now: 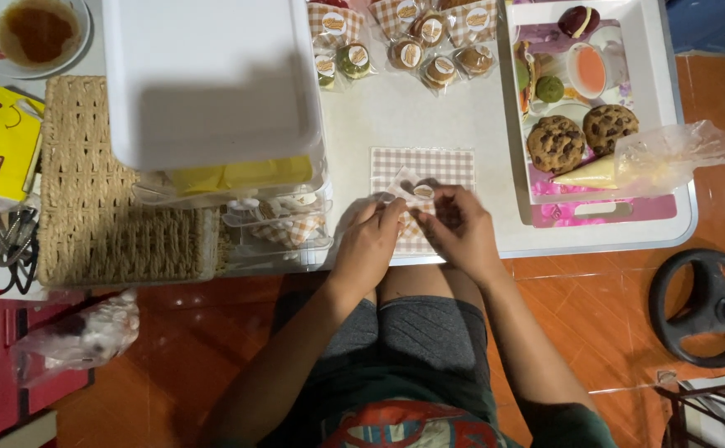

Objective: Folding small checkered paper squares into packaging for treats at a pastry shop.

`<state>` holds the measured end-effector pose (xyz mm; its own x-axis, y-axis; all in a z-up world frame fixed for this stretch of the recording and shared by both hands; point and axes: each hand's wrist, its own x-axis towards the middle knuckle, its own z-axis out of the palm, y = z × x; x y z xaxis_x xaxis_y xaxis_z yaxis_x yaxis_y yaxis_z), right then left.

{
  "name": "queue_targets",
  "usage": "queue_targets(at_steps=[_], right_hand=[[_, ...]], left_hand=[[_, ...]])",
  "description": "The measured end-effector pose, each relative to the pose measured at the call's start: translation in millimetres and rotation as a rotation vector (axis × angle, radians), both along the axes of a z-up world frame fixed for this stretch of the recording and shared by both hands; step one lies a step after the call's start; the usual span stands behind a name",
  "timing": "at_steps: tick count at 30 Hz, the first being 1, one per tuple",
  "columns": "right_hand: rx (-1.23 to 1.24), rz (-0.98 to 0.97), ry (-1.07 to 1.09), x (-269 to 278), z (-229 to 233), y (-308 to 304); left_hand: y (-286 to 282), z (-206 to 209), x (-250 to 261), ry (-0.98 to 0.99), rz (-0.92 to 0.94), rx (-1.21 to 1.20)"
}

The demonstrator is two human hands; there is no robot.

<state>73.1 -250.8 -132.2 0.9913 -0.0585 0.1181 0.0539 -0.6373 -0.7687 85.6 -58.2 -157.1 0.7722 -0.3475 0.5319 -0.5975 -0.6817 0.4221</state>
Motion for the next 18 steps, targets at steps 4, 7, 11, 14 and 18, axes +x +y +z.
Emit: queue_targets(at_steps=[4, 7, 11, 14, 18], right_hand=[[-0.008, -0.073, 0.066, 8.7, 25.8, 0.4], [-0.082, -0.051, 0.150, 9.3, 15.1, -3.3], [-0.226, -0.059, 0.227, 9.5, -7.4, -2.4], [-0.236, -0.080, 0.244, 9.4, -16.9, -1.1], [-0.202, -0.103, 0.235, 9.1, -23.9, 0.0]], left_hand=[[3.7, 13.5, 0.0, 0.012, 0.011, 0.007], [2.5, 10.9, 0.5, 0.052, -0.010, -0.043], [1.6, 8.6, 0.0, 0.038, 0.017, -0.019], [0.9, 7.2, 0.0, 0.029, 0.025, -0.005], [-0.5, 7.6, -2.7, 0.045, 0.017, -0.009]])
